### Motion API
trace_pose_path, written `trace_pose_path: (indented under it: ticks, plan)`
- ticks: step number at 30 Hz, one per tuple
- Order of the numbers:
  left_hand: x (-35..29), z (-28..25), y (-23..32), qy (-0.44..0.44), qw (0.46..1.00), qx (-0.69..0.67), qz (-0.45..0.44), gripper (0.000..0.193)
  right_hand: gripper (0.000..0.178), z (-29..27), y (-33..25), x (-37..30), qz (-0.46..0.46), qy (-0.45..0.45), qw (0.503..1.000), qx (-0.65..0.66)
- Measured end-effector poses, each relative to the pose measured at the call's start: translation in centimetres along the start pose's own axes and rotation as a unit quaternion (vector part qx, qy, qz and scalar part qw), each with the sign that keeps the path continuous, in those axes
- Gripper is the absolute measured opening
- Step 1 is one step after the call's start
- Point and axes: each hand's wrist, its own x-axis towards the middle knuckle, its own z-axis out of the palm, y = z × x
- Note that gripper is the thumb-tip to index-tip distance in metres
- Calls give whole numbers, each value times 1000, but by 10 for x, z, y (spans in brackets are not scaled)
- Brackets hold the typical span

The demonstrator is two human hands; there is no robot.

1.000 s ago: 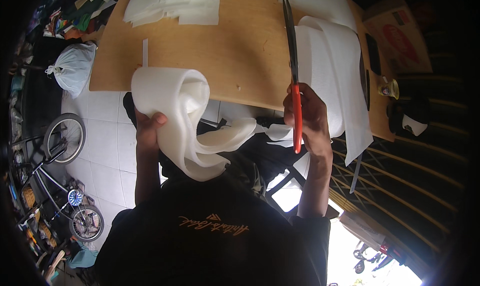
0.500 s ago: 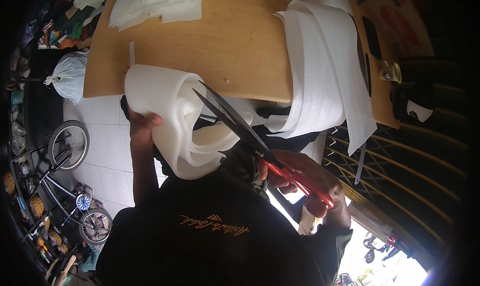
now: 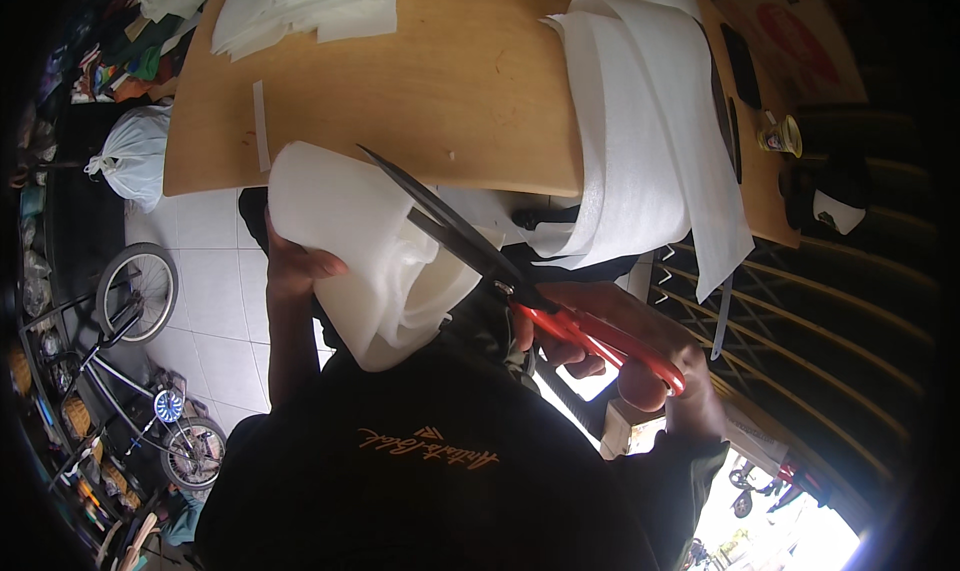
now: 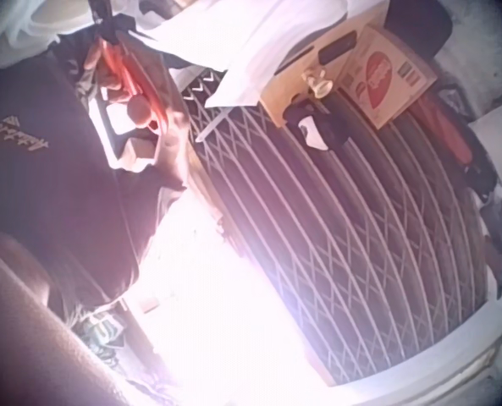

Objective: The person cuts pieces of white foam padding using shears.

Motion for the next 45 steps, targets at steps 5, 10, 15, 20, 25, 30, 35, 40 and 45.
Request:
trace_pose_path:
  ticks: [5,10,15,20,25,30,35,40,45]
  plan:
    - [2,1,5,-10,1000,18,-4,54,106,-4,2,-4,-69,-84,994,24]
    - [1,-5,4,-31,999,25,1,57,98,-16,14,-20,-106,-128,982,87]
    - [1,-2,5,-30,999,24,6,60,79,2,12,-30,-178,-16,982,-56]
    - [2,-3,1,-38,999,19,23,63,53,-1,6,-25,-139,7,981,-133]
    - [-1,-5,3,-25,1000,8,9,63,48,-23,-12,-13,-50,-142,972,-178]
    - [-2,-3,9,-36,999,23,14,61,70,9,16,-16,-188,-83,978,42]
    - [8,-8,3,-61,998,33,-5,61,63,23,2,-19,-187,-54,970,-143]
    - [-7,-11,4,-9,1000,14,-4,63,29,35,-10,2,-78,21,951,-300]
    - [-6,-17,4,-29,1000,0,7,62,31,24,2,10,-118,-12,954,-275]
